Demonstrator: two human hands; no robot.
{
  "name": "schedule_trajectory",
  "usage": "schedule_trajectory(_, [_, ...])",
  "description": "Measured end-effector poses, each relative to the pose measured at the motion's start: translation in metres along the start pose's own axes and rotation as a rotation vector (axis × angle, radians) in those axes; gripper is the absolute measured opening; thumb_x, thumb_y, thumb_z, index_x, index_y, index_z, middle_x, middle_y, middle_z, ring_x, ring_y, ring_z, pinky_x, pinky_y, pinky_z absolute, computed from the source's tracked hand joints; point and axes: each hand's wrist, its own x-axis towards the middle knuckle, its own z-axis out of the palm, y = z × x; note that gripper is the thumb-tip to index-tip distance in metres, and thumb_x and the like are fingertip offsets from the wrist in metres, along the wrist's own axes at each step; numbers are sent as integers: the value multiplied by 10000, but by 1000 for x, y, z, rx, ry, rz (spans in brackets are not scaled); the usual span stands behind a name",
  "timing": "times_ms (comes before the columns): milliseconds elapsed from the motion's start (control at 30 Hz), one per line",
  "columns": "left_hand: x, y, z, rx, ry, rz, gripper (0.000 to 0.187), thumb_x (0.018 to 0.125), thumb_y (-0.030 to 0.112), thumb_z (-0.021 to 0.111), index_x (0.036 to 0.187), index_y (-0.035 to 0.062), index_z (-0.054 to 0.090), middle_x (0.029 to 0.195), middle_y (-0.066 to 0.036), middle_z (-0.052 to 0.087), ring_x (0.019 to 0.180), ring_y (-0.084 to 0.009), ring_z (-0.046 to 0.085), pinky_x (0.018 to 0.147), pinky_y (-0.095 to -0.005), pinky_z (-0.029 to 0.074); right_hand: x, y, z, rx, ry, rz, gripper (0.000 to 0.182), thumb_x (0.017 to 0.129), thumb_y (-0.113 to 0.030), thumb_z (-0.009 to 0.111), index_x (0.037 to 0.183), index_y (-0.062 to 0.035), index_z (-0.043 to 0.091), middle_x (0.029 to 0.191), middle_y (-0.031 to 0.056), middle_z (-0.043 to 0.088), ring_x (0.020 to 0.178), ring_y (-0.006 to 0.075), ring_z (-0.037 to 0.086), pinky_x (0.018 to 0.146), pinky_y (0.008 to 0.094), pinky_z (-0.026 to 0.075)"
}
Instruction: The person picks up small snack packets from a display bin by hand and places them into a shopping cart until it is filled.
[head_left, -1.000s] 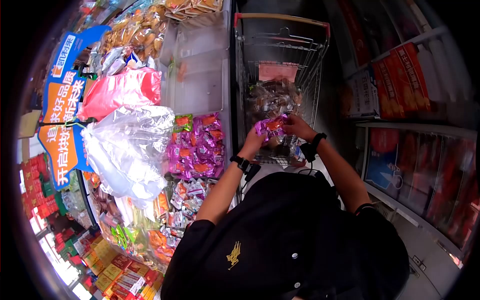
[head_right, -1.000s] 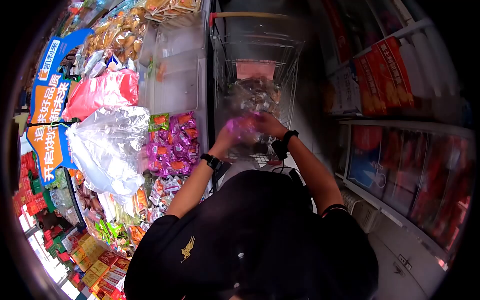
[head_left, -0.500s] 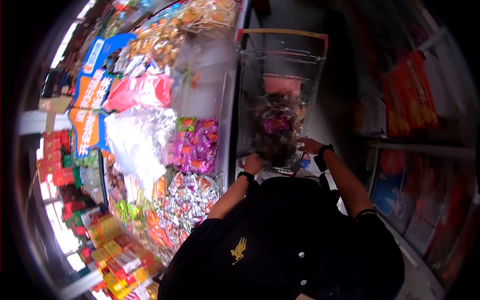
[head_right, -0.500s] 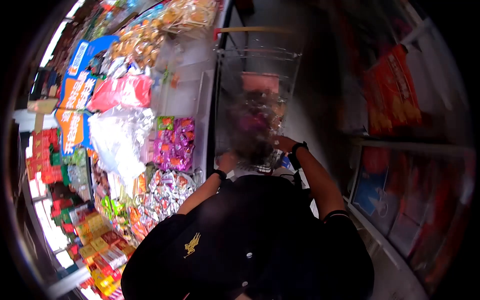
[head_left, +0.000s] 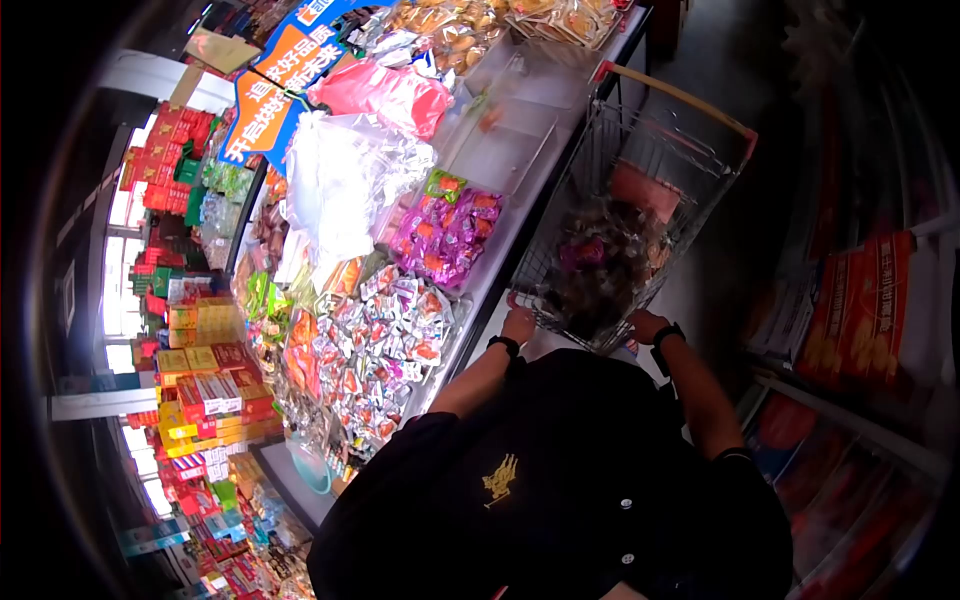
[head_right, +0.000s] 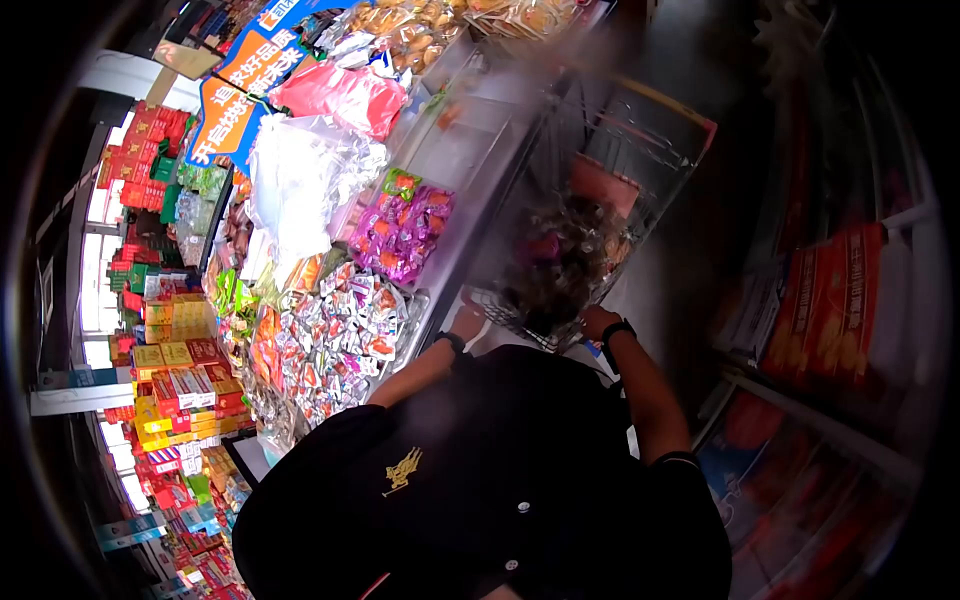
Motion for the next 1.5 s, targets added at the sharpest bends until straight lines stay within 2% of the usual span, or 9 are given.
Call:
schedule_trajectory(133, [20,-15,8,-186,299,175,180,832,116,524,945,20,627,890,-175,655,867,-349,626,771,-409,495,-4,-4,-5,-23,12,23,437,875,-348,525,1252,-125,520,1285,115,501,1212,287,457,964,442,423])
schedule_trajectory(300, [47,8,-35,-276,241,110,183,850,98,518,986,15,609,917,-168,646,870,-316,626,782,-387,487,9,-7,-6,-11,-8,66,409,867,-309,516,1212,-91,535,1205,142,556,1121,306,533,934,440,441])
schedule_trajectory(433, [67,22,-87,-505,234,-5,185,841,72,524,1003,13,590,920,-159,629,903,-307,602,817,-373,464,51,-13,-12,56,223,-69,273,884,-205,466,1085,-41,553,1075,191,601,970,362,594,838,443,475])
schedule_trajectory(533, [85,-2,-113,-382,559,117,220,822,57,538,1035,5,562,953,-163,595,943,-311,568,851,-376,439,55,-64,-59,-43,350,-188,254,881,-172,470,1085,-48,558,1007,186,621,948,348,603,807,427,484])
schedule_trajectory(633, [95,-30,-152,-414,631,-20,294,798,43,559,1087,-2,527,1027,-177,554,1012,-331,520,899,-387,408,76,-115,-90,127,498,-296,259,875,-177,499,1096,-63,572,960,185,631,902,347,618,793,418,490])
schedule_trajectory(867, [105,-90,-205,-108,460,43,592,741,215,723,1217,-9,453,1199,-209,500,1148,-369,447,987,-445,349,141,-250,-122,378,415,-561,219,873,-187,540,1007,-26,605,916,177,656,845,332,639,764,402,506])
schedule_trajectory(1067, [108,-97,-198,174,262,22,825,720,370,745,1316,-48,358,1345,-225,407,1223,-377,400,1028,-454,320,190,-311,-110,559,388,-351,274,862,-214,609,981,32,589,870,158,659,823,238,646,725,346,506])
schedule_trajectory(1333, [118,-94,-190,5,345,-80,882,666,486,758,1268,-31,372,1202,-221,500,1134,-407,446,994,-478,310,159,-336,-149,1174,272,-342,245,879,-165,616,1039,-18,504,910,69,605,804,147,603,684,292,507])
schedule_trajectory(1500, [135,-98,-198,-314,243,-134,777,676,506,745,1189,-16,484,1113,-224,560,1036,-355,533,881,-451,414,138,-326,-172,1301,319,-403,187,899,-113,582,1039,-31,490,911,53,593,822,136,601,682,294,516])
